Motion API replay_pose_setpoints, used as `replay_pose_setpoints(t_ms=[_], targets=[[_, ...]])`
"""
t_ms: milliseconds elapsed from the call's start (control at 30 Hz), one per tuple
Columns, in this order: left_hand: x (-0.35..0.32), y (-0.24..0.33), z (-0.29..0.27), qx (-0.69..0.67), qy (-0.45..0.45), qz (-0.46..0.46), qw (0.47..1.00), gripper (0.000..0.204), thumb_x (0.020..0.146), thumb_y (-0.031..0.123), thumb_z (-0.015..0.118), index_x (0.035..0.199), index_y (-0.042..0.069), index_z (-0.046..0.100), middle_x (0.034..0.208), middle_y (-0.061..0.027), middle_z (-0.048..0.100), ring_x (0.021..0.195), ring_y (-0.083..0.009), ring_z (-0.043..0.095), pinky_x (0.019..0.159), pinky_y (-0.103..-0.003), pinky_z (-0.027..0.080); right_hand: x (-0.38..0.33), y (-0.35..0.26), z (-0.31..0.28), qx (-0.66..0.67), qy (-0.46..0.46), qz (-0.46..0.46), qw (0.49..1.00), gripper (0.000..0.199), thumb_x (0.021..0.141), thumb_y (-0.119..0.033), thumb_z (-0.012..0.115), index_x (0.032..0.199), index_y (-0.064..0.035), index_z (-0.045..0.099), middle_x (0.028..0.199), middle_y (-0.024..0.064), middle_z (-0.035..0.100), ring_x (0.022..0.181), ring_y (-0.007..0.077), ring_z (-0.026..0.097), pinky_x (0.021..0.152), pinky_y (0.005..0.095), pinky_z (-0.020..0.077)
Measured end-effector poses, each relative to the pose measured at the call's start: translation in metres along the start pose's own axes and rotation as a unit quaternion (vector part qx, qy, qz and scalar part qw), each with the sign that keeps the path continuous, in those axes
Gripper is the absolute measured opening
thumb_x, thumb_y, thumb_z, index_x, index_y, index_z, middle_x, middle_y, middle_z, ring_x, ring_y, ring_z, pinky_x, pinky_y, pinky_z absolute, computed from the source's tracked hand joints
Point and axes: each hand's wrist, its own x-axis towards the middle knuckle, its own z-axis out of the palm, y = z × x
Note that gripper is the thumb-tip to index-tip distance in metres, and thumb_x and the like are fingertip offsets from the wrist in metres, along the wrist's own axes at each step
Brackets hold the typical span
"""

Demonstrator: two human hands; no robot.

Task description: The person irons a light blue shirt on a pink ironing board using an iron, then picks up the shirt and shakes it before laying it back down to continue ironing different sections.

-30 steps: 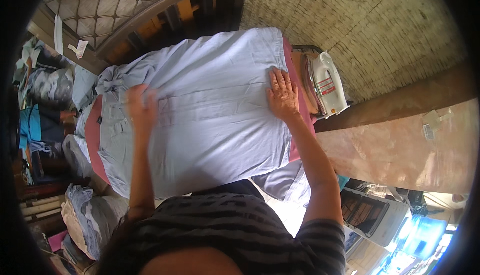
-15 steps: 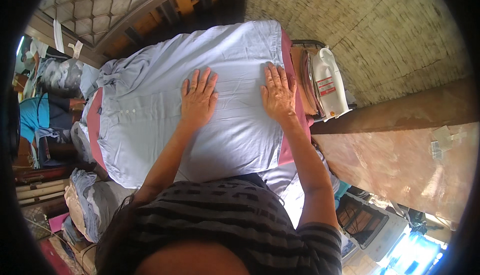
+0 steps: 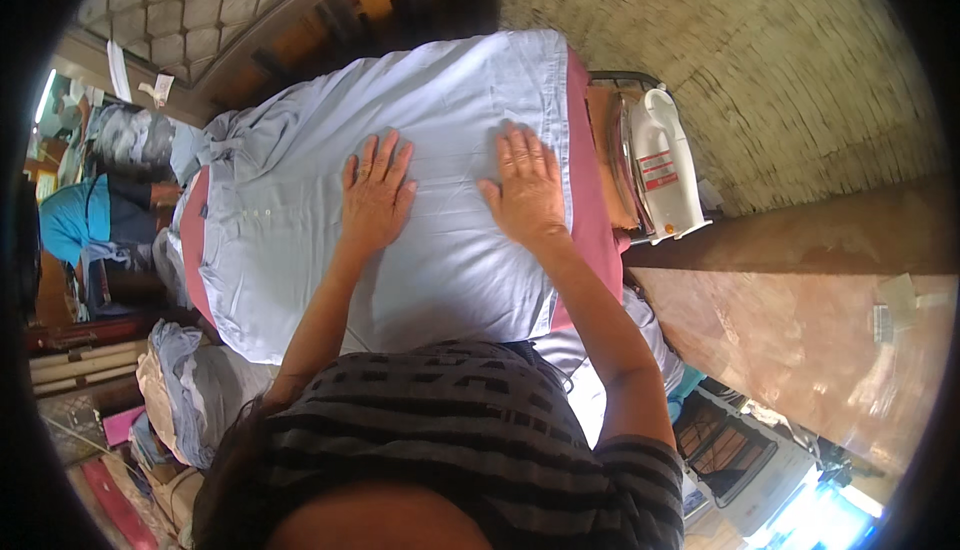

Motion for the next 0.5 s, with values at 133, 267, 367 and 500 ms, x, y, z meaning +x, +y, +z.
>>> replay_pose_setpoints(t_ms=[133, 267, 367, 500], targets=[[0.003, -0.003, -0.008, -0.010, -0.002, -0.009, 1.000, 0.053, 0.099, 0.035, 0.049, 0.149, 0.019, 0.044, 0.161, -0.0043, 0.030, 0.147, -0.0335, 0.027, 0.117, -0.057, 0.019, 0.000, 0.011, 0.005, -0.023, 0.023, 0.018, 0.999, 0.070, 0.097, -0.041, 0.054, 0.151, -0.0011, 0.033, 0.161, 0.0127, 0.026, 0.148, 0.0316, 0.023, 0.120, 0.0481, 0.0185], [-0.010, -0.016, -0.006, -0.016, 0.010, -0.010, 1.000, 0.052, 0.098, 0.035, 0.051, 0.147, 0.019, 0.046, 0.160, -0.0061, 0.032, 0.147, -0.0336, 0.029, 0.116, -0.058, 0.021, 0.009, -0.005, 0.007, -0.028, -0.011, 0.021, 0.999, 0.069, 0.097, -0.039, 0.053, 0.152, -0.0033, 0.032, 0.162, 0.0108, 0.024, 0.149, 0.0316, 0.021, 0.120, 0.0497, 0.0176], [-0.006, -0.019, -0.005, -0.014, 0.027, -0.006, 1.000, 0.051, 0.097, 0.035, 0.054, 0.145, 0.019, 0.049, 0.159, -0.0082, 0.034, 0.146, -0.0342, 0.029, 0.115, -0.058, 0.023, 0.007, -0.001, 0.007, -0.070, -0.023, 0.019, 0.997, 0.068, 0.097, -0.037, 0.052, 0.156, -0.0127, 0.028, 0.164, 0.0045, 0.022, 0.151, 0.0310, 0.018, 0.121, 0.0507, 0.0158], [-0.015, -0.029, -0.008, -0.032, 0.054, 0.002, 0.998, 0.050, 0.096, 0.033, 0.056, 0.144, 0.018, 0.049, 0.158, -0.0094, 0.034, 0.146, -0.0349, 0.029, 0.114, -0.059, 0.025, 0.004, -0.005, 0.006, -0.076, 0.016, 0.002, 0.997, 0.066, 0.098, -0.035, 0.049, 0.157, -0.0139, 0.028, 0.163, 0.0047, 0.027, 0.149, 0.0329, 0.025, 0.119, 0.0472, 0.0193]])
